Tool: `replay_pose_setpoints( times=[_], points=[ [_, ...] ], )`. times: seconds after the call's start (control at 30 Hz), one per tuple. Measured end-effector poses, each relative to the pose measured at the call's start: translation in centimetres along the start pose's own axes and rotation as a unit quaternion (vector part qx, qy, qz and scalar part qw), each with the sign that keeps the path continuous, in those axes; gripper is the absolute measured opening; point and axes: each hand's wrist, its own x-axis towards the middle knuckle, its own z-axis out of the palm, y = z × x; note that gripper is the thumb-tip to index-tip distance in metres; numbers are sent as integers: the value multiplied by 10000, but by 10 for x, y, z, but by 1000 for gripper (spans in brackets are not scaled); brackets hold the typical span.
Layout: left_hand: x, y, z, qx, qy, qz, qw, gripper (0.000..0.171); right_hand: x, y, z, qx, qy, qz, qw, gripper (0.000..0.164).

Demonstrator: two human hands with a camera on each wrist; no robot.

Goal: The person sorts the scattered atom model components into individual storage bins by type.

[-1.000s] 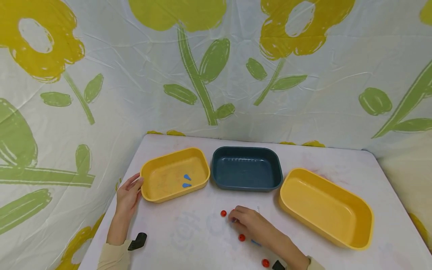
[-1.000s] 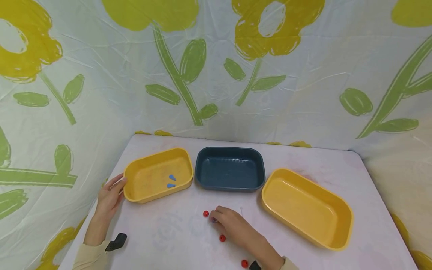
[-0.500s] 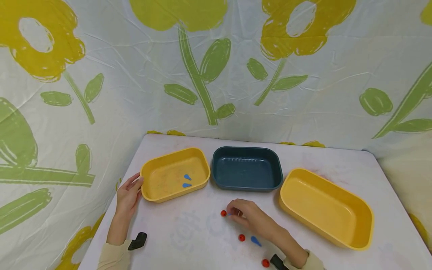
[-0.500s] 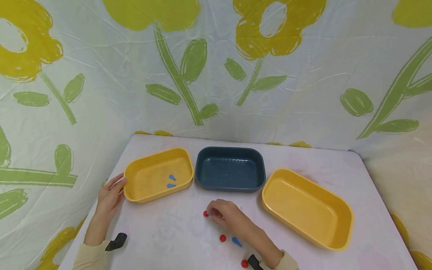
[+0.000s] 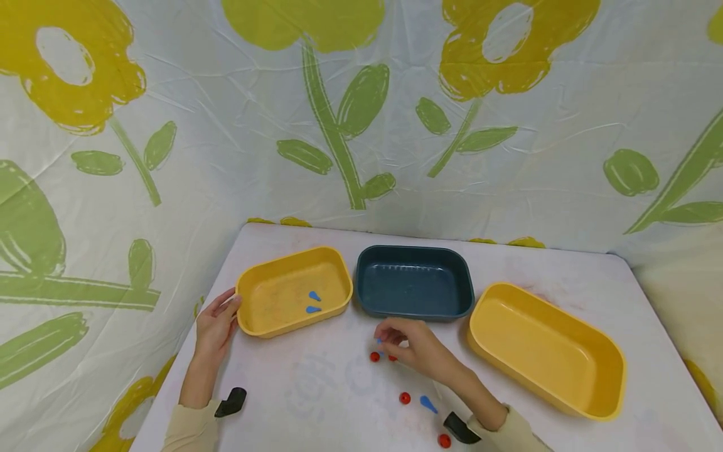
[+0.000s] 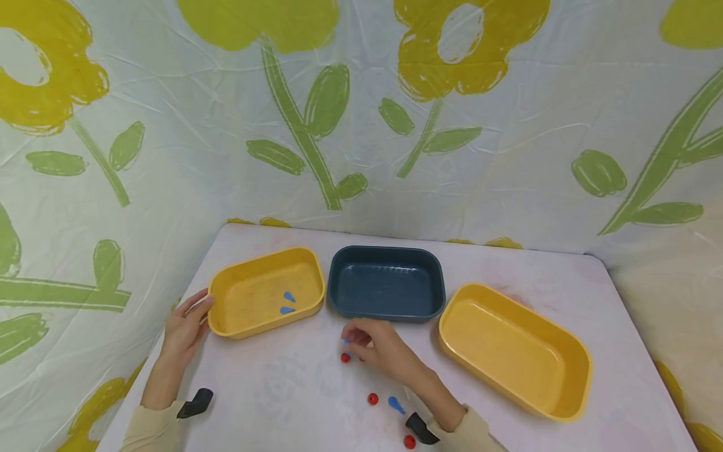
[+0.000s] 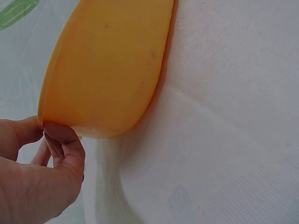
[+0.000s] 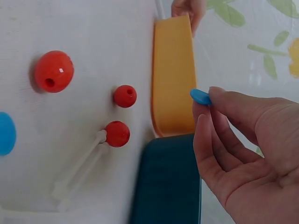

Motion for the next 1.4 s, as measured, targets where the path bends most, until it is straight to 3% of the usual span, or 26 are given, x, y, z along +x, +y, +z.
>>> replay_pose_setpoints(
  times=[0.33,1.07,1.4],
  points=[
    [0,-1,0,-22,-16,67,10000,53,13,-4,-1,246,331,-17,9992,15],
    [0,-2,1,77,77,95,9999,54,50,0,-1,819,510,290,9949,19],
    [-1,-1,2,8,59,91,9999,52,68,-6,-1,778,623,348,9944,18]
  ],
)
